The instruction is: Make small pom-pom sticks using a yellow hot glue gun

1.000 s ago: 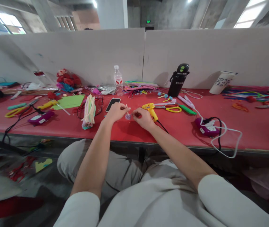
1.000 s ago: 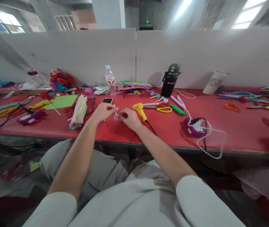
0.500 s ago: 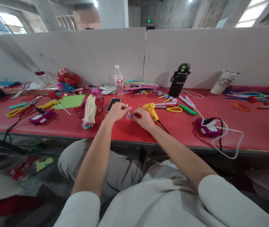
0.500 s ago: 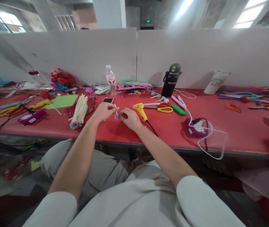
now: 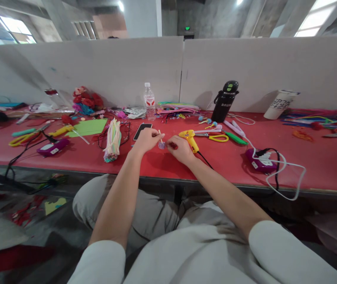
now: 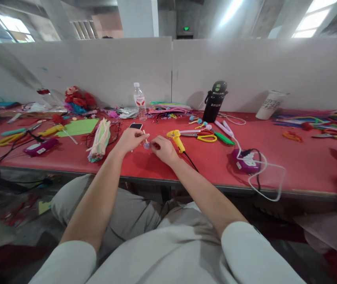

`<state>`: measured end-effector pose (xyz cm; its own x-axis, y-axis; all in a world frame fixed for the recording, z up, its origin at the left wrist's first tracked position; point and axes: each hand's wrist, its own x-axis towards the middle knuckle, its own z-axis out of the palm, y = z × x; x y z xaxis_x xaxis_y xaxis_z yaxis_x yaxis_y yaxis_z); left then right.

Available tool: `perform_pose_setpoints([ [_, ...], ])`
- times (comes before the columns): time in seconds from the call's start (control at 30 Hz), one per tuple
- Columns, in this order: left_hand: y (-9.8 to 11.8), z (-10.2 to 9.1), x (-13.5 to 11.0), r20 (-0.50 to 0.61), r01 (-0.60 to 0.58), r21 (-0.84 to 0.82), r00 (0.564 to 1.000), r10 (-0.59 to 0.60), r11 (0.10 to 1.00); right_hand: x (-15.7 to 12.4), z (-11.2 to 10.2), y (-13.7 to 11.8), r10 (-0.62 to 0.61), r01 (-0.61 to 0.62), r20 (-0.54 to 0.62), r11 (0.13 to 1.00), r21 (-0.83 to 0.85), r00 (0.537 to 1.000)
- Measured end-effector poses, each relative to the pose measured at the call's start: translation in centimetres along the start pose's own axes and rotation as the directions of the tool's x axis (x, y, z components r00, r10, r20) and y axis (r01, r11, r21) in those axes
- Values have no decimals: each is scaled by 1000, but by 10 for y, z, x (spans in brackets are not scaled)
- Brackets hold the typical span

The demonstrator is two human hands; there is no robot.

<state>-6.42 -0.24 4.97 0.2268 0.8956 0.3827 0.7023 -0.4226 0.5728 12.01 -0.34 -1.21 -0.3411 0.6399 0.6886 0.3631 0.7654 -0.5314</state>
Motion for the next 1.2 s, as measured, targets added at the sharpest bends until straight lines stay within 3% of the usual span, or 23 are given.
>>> perform_pose_setpoints([
  [0.17,-1,0,1,6,7,2,1000,-7,1000,0,1,1,-19,19,-26,1000,7,999],
  [0.5,-1,1,1,-51,22,-8,998,-23,1000,-2,1,1,-52,52,35,999,-3,998],
  [0.6,-1,0,2,-78,28,-15,997,-29,999,-2,1,0,3,-3,-2,999,32,1000],
  [0.67,0,0,2,-120,28,-10,992,-29,1000,-1,3,0,114,-106,-69,988,115,991],
  [0.73,3,0,2,-154,17,-32,988,-22,999,1,4,1,301,-260,-107,922,289,948],
  [0.83,7,1,1,-163,-19,-104,987,2,994,5,7,2,567,-469,25,655,592,823],
  [0.9,9,2,1,-159,-36,-125,987,16,992,8,7,1,624,-520,132,495,696,771],
  [0.93,10,3,1,-155,-39,-125,988,20,991,8,7,0,627,-523,157,456,720,763],
  [1.2,16,2,-1,-109,-33,-155,994,17,987,8,5,-5,601,-505,150,480,717,785],
])
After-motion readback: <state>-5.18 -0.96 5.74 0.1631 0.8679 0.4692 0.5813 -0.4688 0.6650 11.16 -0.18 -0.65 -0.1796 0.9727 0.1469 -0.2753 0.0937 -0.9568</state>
